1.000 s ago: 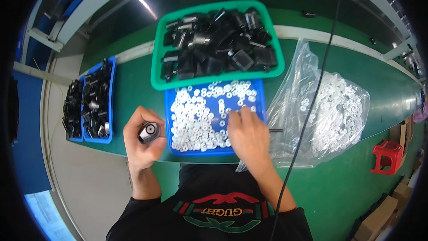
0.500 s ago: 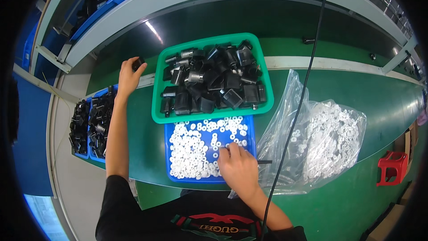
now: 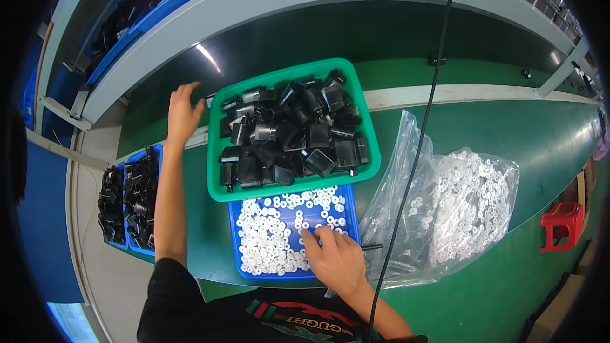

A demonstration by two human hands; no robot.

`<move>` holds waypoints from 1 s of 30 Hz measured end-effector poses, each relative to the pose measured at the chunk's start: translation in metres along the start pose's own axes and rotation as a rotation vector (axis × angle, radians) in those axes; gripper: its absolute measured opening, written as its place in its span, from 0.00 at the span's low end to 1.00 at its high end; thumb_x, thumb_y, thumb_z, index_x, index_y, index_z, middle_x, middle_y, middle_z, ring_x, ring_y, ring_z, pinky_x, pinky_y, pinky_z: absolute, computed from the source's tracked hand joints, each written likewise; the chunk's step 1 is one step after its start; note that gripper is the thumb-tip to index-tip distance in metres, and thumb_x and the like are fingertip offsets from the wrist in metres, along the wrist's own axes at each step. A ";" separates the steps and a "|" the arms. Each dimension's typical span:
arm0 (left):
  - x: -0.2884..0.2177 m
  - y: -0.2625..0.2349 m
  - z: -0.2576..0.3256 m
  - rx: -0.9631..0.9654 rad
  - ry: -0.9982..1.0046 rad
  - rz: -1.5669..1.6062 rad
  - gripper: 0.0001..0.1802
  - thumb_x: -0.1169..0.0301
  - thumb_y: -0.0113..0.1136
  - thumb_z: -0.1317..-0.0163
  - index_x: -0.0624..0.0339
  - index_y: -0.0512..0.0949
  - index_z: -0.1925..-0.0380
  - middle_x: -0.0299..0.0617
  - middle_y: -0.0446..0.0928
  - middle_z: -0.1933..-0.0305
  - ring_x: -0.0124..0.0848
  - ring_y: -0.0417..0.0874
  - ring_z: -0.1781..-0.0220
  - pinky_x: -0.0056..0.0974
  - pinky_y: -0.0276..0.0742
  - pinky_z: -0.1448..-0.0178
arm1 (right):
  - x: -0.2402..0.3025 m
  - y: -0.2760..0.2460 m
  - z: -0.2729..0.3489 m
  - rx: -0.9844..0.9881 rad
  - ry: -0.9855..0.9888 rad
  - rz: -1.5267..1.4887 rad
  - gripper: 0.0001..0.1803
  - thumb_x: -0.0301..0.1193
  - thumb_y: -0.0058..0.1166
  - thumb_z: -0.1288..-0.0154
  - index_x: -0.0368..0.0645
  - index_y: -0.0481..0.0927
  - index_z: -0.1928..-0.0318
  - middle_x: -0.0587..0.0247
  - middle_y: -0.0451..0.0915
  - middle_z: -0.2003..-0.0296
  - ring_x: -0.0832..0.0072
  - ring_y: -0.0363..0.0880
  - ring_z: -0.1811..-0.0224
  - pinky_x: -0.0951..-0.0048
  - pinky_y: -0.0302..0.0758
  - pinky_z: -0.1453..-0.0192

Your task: The person repeatedly picks up black plastic components from a green bin and white washers from a blue bin. They insert the washers into the components using a thin metal rod tool and place the assembled units into a blue bin on the left.

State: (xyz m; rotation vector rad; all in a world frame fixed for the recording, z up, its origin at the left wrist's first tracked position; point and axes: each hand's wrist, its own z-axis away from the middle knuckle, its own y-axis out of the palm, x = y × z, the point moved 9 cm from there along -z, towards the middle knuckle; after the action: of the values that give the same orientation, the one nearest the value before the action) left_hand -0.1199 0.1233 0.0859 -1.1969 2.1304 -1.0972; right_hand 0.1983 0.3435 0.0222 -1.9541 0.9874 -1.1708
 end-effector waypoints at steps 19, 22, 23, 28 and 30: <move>-0.095 -0.041 0.065 0.203 -0.255 0.681 0.31 0.79 0.65 0.49 0.60 0.72 0.41 0.45 0.75 0.53 0.32 0.82 0.62 0.35 0.77 0.56 | 0.004 -0.003 -0.005 -0.005 0.003 0.007 0.22 0.25 0.62 0.51 0.39 0.81 0.51 0.65 0.72 0.66 0.74 0.78 0.78 0.72 0.76 0.75; -0.102 -0.047 0.094 0.322 -0.359 1.183 0.33 0.85 0.56 0.52 0.63 0.69 0.40 0.42 0.66 0.50 0.34 0.82 0.51 0.36 0.78 0.46 | 0.005 -0.004 -0.005 -0.021 -0.021 -0.046 0.22 0.24 0.62 0.51 0.39 0.82 0.51 0.64 0.73 0.66 0.73 0.77 0.79 0.71 0.76 0.76; -0.105 -0.056 0.099 0.311 -0.340 1.239 0.31 0.84 0.57 0.51 0.65 0.71 0.43 0.42 0.66 0.51 0.35 0.82 0.50 0.37 0.78 0.45 | 0.006 -0.006 -0.006 -0.016 -0.026 -0.065 0.22 0.23 0.62 0.51 0.39 0.82 0.51 0.64 0.73 0.66 0.72 0.77 0.79 0.70 0.76 0.76; -0.105 -0.066 0.136 0.286 -0.341 1.572 0.24 0.87 0.61 0.51 0.68 0.76 0.50 0.43 0.66 0.49 0.39 0.82 0.46 0.39 0.79 0.40 | 0.016 -0.013 -0.016 0.030 -0.037 -0.134 0.22 0.21 0.61 0.53 0.40 0.82 0.53 0.62 0.72 0.66 0.70 0.77 0.80 0.69 0.76 0.78; -0.108 -0.066 0.142 0.295 -0.336 1.695 0.23 0.86 0.64 0.50 0.68 0.76 0.51 0.46 0.68 0.50 0.41 0.81 0.47 0.43 0.77 0.40 | 0.019 -0.019 -0.026 0.005 -0.057 -0.180 0.20 0.20 0.61 0.53 0.42 0.81 0.56 0.63 0.71 0.66 0.70 0.76 0.81 0.69 0.75 0.79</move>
State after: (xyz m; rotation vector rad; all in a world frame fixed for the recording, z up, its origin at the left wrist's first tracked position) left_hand 0.0683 0.1367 0.0582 0.6173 1.6904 -0.2778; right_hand 0.1858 0.3335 0.0562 -2.0955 0.7917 -1.2054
